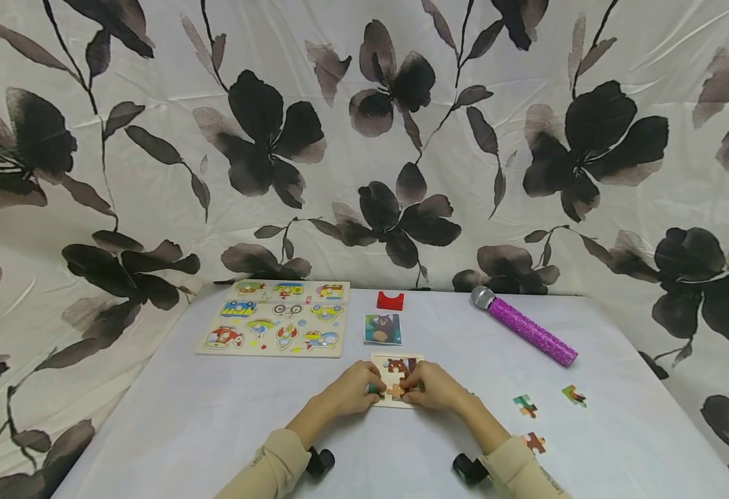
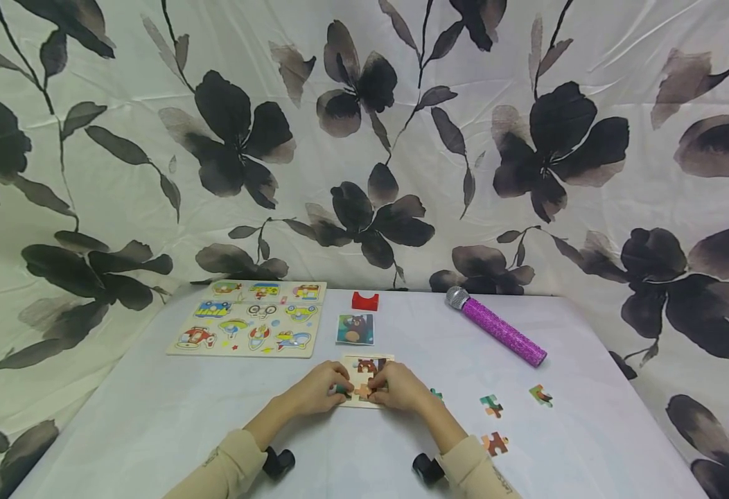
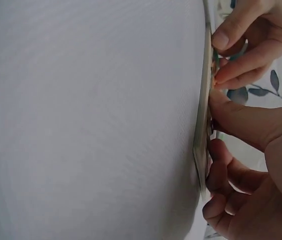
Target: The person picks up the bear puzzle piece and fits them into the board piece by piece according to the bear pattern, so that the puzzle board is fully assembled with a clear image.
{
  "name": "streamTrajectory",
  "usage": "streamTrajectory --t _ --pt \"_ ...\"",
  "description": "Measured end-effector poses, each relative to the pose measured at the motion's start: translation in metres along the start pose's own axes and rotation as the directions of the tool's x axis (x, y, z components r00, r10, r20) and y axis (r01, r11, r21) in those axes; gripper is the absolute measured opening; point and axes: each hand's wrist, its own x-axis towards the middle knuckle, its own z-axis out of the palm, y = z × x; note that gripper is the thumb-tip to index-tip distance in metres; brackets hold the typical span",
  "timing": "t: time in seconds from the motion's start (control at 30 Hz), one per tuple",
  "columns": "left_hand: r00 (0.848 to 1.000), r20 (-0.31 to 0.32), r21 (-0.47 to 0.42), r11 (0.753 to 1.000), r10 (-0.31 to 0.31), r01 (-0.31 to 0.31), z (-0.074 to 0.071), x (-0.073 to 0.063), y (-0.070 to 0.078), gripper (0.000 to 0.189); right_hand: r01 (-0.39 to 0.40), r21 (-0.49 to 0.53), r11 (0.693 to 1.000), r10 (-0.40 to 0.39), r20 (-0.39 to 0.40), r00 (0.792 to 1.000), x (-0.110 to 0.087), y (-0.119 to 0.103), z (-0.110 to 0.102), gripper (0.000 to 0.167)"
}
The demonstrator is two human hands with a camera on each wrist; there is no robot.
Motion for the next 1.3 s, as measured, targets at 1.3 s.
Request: streamTrajectory --t 1.3 --pt "0.998 -0.065 0.051 0.999 -0.012 0.016 0.008 0.015 -0.011 0.025 -0.035 -0.035 0.999 0.033 -0.069 0.997 0.011 0.011 0.001 0.035"
